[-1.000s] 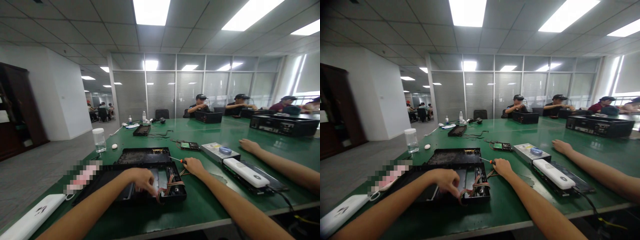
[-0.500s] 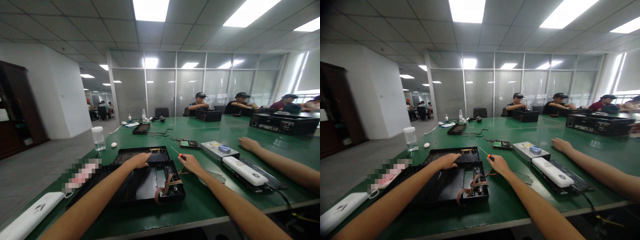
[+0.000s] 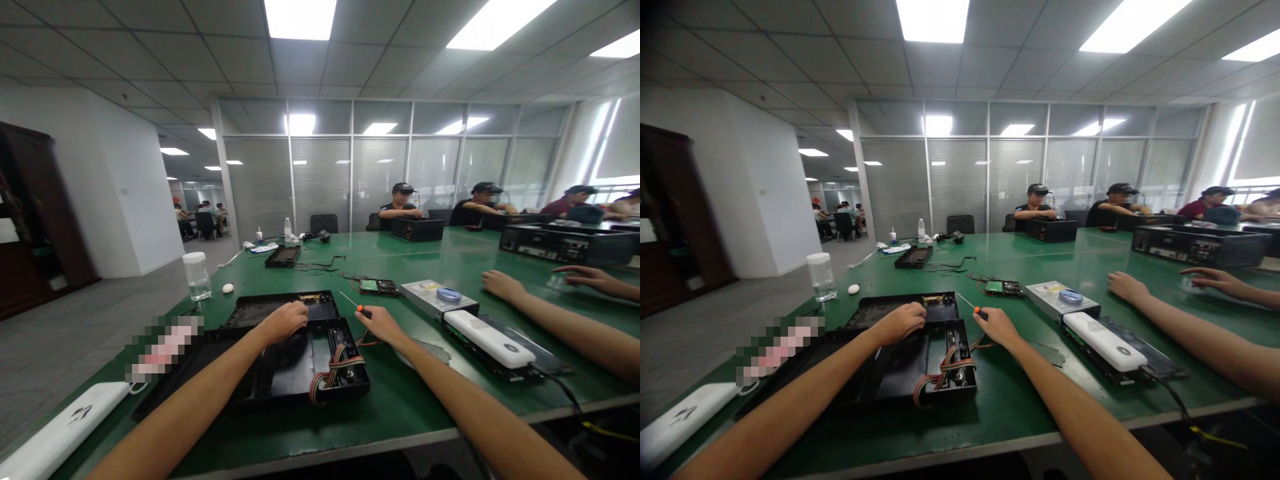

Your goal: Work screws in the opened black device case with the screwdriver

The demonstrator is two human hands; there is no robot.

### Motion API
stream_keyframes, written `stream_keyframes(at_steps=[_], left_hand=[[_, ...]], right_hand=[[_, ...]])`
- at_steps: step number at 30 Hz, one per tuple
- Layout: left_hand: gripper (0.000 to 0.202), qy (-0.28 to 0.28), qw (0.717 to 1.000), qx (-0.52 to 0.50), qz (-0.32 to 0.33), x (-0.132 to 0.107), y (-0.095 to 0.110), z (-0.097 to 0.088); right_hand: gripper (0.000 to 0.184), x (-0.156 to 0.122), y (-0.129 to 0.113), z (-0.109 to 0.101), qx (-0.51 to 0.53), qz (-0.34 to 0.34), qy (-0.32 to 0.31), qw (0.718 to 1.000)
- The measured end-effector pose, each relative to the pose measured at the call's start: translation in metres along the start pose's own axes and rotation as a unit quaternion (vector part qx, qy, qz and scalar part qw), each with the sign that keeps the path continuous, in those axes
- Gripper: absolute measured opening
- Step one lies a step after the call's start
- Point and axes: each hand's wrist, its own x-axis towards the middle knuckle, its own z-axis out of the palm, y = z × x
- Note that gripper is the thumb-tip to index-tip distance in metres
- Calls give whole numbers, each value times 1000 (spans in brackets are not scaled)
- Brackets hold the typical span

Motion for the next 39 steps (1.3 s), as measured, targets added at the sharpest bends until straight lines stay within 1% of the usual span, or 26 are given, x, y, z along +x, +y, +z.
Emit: stream_keyframes(at_steps=[4,6,7,11,13,15,18,22,25,28,30,32,37,39], left_hand=[[25,16,1000,-1,-8,3,0,-6],[26,22,999,-18,-28,2,0,-7],[26,16,999,-26,-41,1,0,-7],[21,-51,994,-29,-91,-2,4,-1],[18,-81,992,-20,-99,-2,7,1],[16,-93,991,-13,-92,-2,9,2],[17,-96,993,-1,-73,-1,10,0],[18,-82,995,4,-62,-4,10,-4],[23,-75,996,3,-42,-5,8,-4],[16,-97,995,6,-24,-4,6,-1],[15,-108,994,4,-26,-3,5,1],[16,-101,994,-8,-40,-3,6,0],[17,-32,991,-57,-115,-4,16,-5],[15,-20,991,-70,-113,-1,20,-6]], right_hand=[[37,1,4,-3,-1,12,2,1000],[37,1,6,-4,0,12,4,1000],[38,1,6,-4,0,11,4,1000],[38,1,6,-5,-5,-1,-14,1000],[37,1,6,-4,-9,-5,-31,999],[37,1,6,-5,-12,-5,-42,999],[37,0,7,-5,-13,1,-48,999],[38,0,8,-7,-11,4,-52,999],[37,0,9,-7,-13,-1,-54,998],[36,1,10,-6,-19,0,-56,998],[36,2,10,-5,-21,1,-59,998],[36,1,9,-5,-20,2,-58,998],[35,0,4,-6,-10,4,-57,998],[35,0,3,-7,-2,11,-59,998]])
